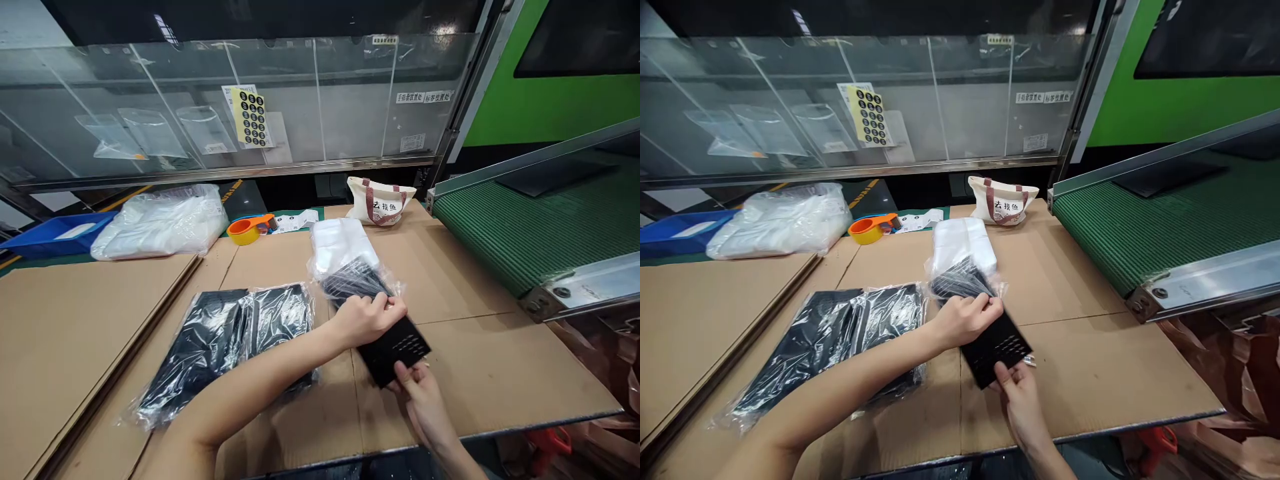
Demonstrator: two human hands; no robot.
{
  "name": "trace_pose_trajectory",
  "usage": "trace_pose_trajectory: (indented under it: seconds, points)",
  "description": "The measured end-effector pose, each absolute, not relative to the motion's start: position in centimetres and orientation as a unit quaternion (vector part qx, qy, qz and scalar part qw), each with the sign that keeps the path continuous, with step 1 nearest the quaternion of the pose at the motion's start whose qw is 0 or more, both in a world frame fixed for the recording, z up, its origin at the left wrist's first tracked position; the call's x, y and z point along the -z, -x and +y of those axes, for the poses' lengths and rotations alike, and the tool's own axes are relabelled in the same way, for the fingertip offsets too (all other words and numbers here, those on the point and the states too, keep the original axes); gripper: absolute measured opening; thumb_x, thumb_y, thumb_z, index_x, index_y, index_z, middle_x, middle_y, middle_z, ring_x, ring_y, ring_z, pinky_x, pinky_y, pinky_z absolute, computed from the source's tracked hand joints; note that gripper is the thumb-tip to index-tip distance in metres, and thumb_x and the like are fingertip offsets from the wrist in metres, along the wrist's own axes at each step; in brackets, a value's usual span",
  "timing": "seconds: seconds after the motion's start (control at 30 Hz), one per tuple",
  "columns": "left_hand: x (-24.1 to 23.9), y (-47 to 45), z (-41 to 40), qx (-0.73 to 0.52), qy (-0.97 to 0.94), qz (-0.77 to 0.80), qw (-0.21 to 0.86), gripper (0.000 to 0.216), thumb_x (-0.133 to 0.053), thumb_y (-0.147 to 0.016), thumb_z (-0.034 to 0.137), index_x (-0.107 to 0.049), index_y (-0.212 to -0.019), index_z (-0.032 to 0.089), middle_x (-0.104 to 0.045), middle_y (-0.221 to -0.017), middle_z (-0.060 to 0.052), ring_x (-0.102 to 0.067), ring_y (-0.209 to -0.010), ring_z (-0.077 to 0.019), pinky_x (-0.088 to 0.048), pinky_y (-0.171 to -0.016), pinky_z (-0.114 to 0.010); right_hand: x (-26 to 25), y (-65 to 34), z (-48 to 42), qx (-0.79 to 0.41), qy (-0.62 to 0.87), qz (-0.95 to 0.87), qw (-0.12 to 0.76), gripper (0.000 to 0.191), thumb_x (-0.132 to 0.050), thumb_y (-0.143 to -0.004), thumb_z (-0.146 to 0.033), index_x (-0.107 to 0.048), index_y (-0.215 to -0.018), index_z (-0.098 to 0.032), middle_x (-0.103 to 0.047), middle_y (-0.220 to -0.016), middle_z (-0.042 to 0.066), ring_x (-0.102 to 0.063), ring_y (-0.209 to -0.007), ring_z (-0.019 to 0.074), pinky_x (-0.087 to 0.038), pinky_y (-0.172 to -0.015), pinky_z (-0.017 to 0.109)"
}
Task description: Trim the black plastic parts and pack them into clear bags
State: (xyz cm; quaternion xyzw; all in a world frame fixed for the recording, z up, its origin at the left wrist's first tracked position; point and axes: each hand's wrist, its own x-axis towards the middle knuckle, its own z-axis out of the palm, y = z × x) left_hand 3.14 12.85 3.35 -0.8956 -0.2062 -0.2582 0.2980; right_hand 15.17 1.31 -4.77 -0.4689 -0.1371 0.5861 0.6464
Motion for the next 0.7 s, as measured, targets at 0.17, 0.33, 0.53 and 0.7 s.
trace_pose_trajectory:
  seconds: [0.17, 0.33, 0.53, 0.7]
  points:
    - [-3.8, -3.8, 12.5, 0.267, 0.891, -0.205, 0.305, 0.02, -0.04, -0.085, 0.005, -0.056, -0.092, 0.016, -0.054, -0.058, 0.002, -0.052, -0.04, -0.0112, -0.026, -0.036, -0.024, 5.0, -15.2, 1.3, -0.566, 0.472, -0.144, 0.66, 0.043, -0.09, -0.049, -0.048, -0.064, -0.066, -0.019, -0.062, -0.062, -0.002, -0.055, -0.056, 0.0116, -0.05, -0.053, 0.022]
    - [-3.6, -4.5, 12.1, 0.259, 0.898, -0.2, 0.292, 0.019, -0.04, -0.085, 0.007, -0.055, -0.092, 0.015, -0.056, -0.058, 0.001, -0.054, -0.043, -0.0112, -0.025, -0.036, -0.022, 4.5, -15.0, 1.4, -0.6, 0.475, -0.16, 0.623, 0.04, -0.092, -0.046, -0.043, -0.068, -0.066, -0.017, -0.066, -0.063, 0.002, -0.059, -0.058, 0.0148, -0.051, -0.055, 0.025]
    - [-3.3, -4.9, 11.0, 0.264, 0.909, -0.18, 0.266, 0.017, -0.039, -0.084, 0.011, -0.053, -0.093, 0.016, -0.052, -0.053, 0.003, -0.05, -0.039, -0.0111, -0.024, -0.035, -0.024, 4.6, -14.1, 1.8, -0.548, 0.454, -0.143, 0.688, 0.037, -0.087, -0.056, -0.044, -0.066, -0.076, -0.021, -0.066, -0.069, -0.001, -0.059, -0.062, 0.0147, -0.05, -0.058, 0.025]
    - [-2.8, -5.3, 10.1, 0.274, 0.91, -0.166, 0.264, 0.016, -0.042, -0.081, 0.011, -0.053, -0.091, 0.016, -0.051, -0.055, 0.003, -0.051, -0.041, -0.0104, -0.025, -0.036, -0.024, 4.5, -13.4, 2.5, -0.565, 0.464, -0.229, 0.642, 0.034, -0.083, -0.057, -0.042, -0.064, -0.075, -0.02, -0.063, -0.066, -0.001, -0.056, -0.061, 0.0154, -0.049, -0.058, 0.027]
